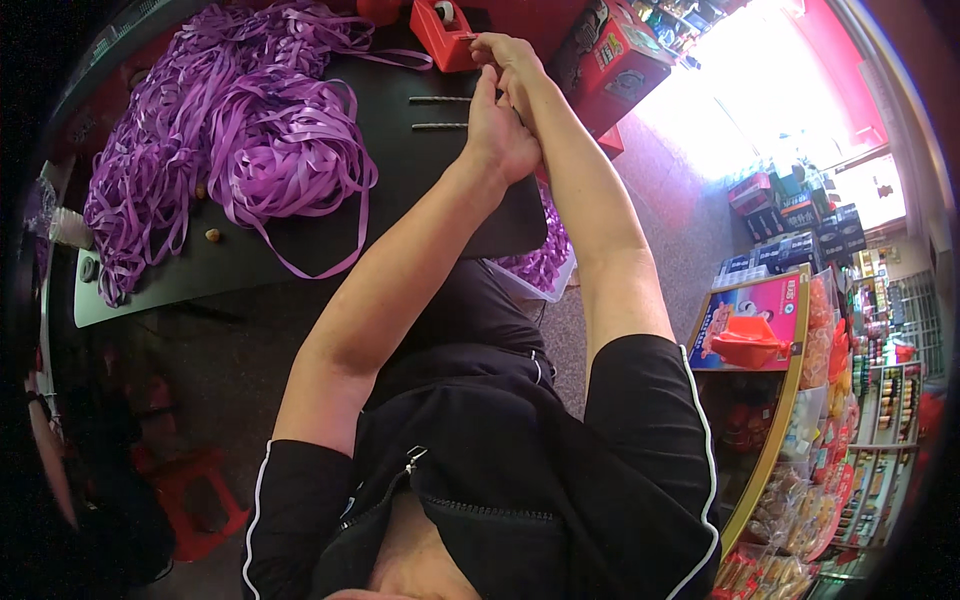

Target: The recorder is winding purple ribbon strips around metal rods at a workbench.

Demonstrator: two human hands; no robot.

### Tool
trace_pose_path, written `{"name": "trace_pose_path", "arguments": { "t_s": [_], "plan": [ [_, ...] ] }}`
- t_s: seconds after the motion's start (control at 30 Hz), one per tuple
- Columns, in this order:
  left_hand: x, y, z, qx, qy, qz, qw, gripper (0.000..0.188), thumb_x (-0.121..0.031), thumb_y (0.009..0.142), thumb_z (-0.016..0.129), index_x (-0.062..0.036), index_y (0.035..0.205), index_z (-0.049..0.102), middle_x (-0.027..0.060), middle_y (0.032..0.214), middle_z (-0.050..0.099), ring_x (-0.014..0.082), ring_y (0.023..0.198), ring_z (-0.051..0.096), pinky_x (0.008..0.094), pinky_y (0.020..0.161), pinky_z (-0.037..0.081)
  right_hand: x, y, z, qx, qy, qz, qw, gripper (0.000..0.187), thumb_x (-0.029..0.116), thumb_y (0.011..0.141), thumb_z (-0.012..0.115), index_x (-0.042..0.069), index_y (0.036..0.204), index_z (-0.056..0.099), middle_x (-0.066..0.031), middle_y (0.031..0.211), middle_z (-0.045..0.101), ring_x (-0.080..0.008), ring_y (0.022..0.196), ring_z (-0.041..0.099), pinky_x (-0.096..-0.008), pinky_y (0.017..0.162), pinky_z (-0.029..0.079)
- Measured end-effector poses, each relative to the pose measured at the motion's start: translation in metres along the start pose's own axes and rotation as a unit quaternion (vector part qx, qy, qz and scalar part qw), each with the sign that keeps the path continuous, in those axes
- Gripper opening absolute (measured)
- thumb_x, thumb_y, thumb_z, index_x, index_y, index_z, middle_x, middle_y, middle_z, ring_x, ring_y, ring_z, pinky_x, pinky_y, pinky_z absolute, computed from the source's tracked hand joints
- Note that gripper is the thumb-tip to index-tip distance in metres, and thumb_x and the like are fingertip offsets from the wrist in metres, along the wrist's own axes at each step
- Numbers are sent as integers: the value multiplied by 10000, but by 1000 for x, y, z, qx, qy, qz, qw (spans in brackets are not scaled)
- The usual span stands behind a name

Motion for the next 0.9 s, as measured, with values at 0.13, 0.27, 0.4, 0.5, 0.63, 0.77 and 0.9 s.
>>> {"name": "trace_pose_path", "arguments": {
  "t_s": [0.13, 0.27, 0.4, 0.5, 0.63, 0.77, 0.9],
  "plan": [
    [-3, 3, -6, 22, 2, -5, 1000, 634, -622, 907, 368, -140, 1317, 398, 74, 1236, 506, 272, 1163, 484, 461, 1012, 374, -7, 6, 1, -16, -49, -46, 998, 123, 150, 719, 684, 33, 750, 663, -48, 716, 612, -127, 572, 469, -260, 518, 376],
    [0, -7, 7, -43, 1, -32, 999, 677, -615, 901, 384, -112, 1352, 333, 132, 1350, 408, 324, 1251, 389, 493, 1062, 283, -10, 8, -24, 63, -107, 17, 992, 178, 210, 760, 718, 36, 778, 683, -9, 708, 614, -65, 493, 405, -220, 447, 315],
    [-3, -6, 3, -109, 56, -47, 991, 665, -557, 898, 425, -121, 1378, 274, 252, 1486, 115, 421, 1373, 110, 518, 1108, 47, 16, -46, -49, 165, -98, -56, 980, 194, 217, 830, 677, 26, 854, 701, -13, 730, 629, -44, 538, 456, -189, 476, 336],
    [4, -7, -5, -121, 67, -46, 989, 616, -482, 895, 470, -171, 1387, 270, 347, 1475, 7, 470, 1389, -31, 530, 1107, -48, 34, -83, -79, 179, -182, -107, 961, 232, 217, 906, 592, 13, 949, 694, -22, 777, 654, -47, 694, 573, -149, 595, 398],
    [2, -14, 4, -140, 67, -65, 986, 483, -347, 869, 578, -163, 1287, 423, 444, 1409, 1, 513, 1369, -26, 558, 1106, -52, 30, -98, -99, 241, -198, -121, 943, 248, 214, 911, 587, -6, 974, 681, -54, 867, 673, -74, 754, 594, -186, 698, 450],
    [0, -11, 1, -146, 98, -65, 982, 467, -302, 861, 627, -81, 1235, 456, 449, 1403, 17, 504, 1373, -11, 554, 1115, 2, 26, -103, -100, 279, -210, -136, 927, 261, 215, 914, 583, -19, 984, 675, -75, 935, 679, -102, 801, 607, -234, 789, 475],
    [2, -9, -4, -167, 129, -50, 976, 412, -284, 884, 617, -31, 1167, 457, 391, 1350, 204, 462, 1316, 197, 547, 1098, 126, 21, -104, -101, 268, -215, -135, 929, 260, 212, 911, 585, -21, 983, 675, -66, 919, 679, -98, 802, 602, -240, 796, 469]
  ]
}}
Point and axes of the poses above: each hand's wrist, its own y-axis towards the middle knuckle, its own z-axis out of the palm, x = y × z, the point moved 1 cm from there along y, towards the middle knuckle
